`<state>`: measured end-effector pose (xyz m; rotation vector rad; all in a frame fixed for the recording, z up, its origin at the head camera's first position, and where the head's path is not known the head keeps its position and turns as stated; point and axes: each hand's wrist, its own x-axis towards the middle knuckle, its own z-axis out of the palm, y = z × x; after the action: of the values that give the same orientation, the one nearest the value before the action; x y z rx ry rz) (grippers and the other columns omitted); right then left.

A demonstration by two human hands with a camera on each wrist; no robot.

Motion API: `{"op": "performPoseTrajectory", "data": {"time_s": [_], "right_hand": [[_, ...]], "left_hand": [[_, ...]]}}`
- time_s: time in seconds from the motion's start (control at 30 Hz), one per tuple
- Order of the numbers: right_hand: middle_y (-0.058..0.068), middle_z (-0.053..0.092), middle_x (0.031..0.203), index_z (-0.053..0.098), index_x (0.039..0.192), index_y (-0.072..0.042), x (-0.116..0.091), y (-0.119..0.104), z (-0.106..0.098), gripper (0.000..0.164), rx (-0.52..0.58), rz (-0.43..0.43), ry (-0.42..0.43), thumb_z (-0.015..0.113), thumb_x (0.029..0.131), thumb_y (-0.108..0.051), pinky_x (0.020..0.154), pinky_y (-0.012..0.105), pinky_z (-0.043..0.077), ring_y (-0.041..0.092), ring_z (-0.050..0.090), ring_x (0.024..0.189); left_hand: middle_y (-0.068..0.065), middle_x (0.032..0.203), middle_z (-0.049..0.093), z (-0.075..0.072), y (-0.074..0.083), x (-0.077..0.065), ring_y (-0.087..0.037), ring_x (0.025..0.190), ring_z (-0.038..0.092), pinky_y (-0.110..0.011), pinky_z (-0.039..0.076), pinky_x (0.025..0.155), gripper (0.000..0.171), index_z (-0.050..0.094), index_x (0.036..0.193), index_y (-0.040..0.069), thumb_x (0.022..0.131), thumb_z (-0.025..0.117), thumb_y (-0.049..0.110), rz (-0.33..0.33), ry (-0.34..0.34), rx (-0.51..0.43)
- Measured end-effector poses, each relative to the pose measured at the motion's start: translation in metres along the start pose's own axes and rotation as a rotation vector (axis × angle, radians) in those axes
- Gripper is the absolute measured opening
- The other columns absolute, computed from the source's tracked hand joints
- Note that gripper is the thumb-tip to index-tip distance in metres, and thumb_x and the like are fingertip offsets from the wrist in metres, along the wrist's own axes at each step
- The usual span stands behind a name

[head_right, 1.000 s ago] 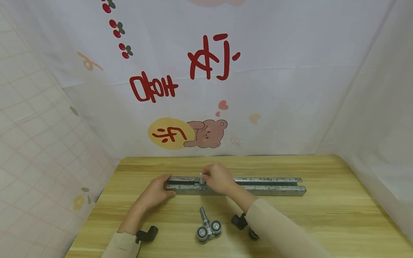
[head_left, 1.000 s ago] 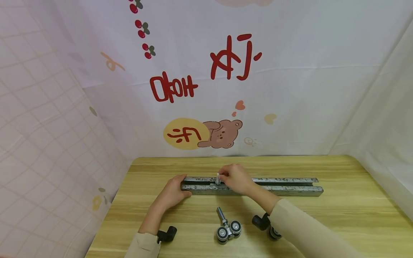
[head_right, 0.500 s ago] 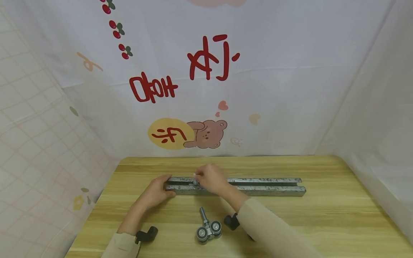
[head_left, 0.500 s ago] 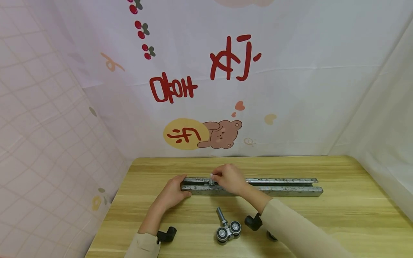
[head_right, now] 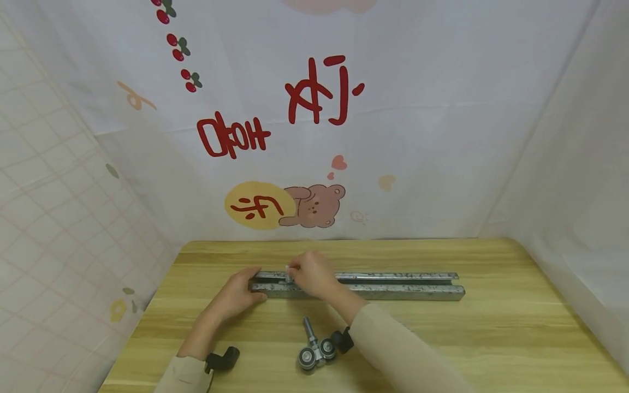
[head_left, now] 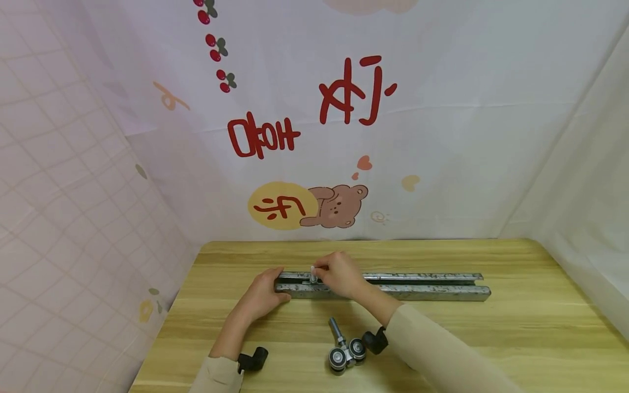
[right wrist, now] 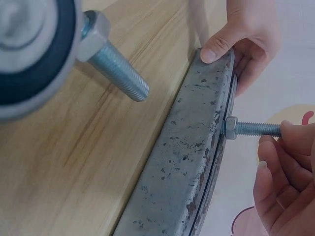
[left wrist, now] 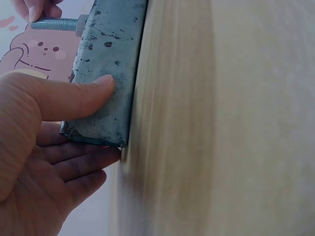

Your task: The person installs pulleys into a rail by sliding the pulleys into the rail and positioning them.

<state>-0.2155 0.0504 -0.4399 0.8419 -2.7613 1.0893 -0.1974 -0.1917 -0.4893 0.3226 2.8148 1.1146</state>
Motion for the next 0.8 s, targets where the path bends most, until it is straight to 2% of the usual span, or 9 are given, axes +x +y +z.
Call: {"op": "performPoseTrajectory", "data": {"time_s": [0.2, 0.47, 0.7, 0.8], "right_hand": [[0.006, 0.079, 0.093, 0.083, 0.107, -0.002, 0.002, -0.004, 0.003, 0.016, 0.012, 0.005, -0.008, 0.074, 0.099, -0.013, 0.065, 0.027, 0.056, 0.012, 0.069, 0.074], [0.002, 0.078, 0.088, 0.084, 0.102, -0.006, 0.005, -0.007, 0.008, 0.012, 0.004, -0.001, -0.004, 0.073, 0.1, -0.011, 0.058, 0.025, 0.05, 0.006, 0.06, 0.064], [0.007, 0.078, 0.1, 0.079, 0.117, -0.002, 0.002, -0.01, -0.001, 0.021, 0.025, 0.033, -0.05, 0.072, 0.101, -0.015, 0.066, 0.03, 0.058, 0.018, 0.073, 0.084], [0.008, 0.078, 0.103, 0.076, 0.124, -0.002, -0.001, -0.012, -0.011, 0.028, 0.022, 0.033, -0.057, 0.072, 0.101, -0.018, 0.063, 0.028, 0.057, 0.016, 0.072, 0.082]], "left_hand": [[-0.026, 0.146, 0.056, 0.0, 0.0, 0.0, -0.042, 0.135, 0.054, -0.055, 0.046, 0.111, 0.076, 0.05, 0.15, -0.008, 0.087, 0.087, 0.012, 0.006, 0.006, -0.001], [-0.027, 0.148, 0.055, 0.0, 0.0, -0.001, -0.042, 0.137, 0.052, -0.056, 0.045, 0.112, 0.076, 0.049, 0.151, -0.009, 0.087, 0.086, 0.011, 0.003, 0.008, -0.009], [-0.026, 0.148, 0.055, 0.0, 0.002, -0.001, -0.042, 0.137, 0.052, -0.056, 0.045, 0.112, 0.076, 0.049, 0.151, -0.008, 0.088, 0.086, 0.011, -0.007, 0.004, -0.011], [-0.026, 0.147, 0.055, 0.0, 0.002, 0.0, -0.041, 0.136, 0.053, -0.055, 0.045, 0.112, 0.076, 0.049, 0.151, -0.008, 0.087, 0.086, 0.011, -0.011, 0.002, -0.009]]}}
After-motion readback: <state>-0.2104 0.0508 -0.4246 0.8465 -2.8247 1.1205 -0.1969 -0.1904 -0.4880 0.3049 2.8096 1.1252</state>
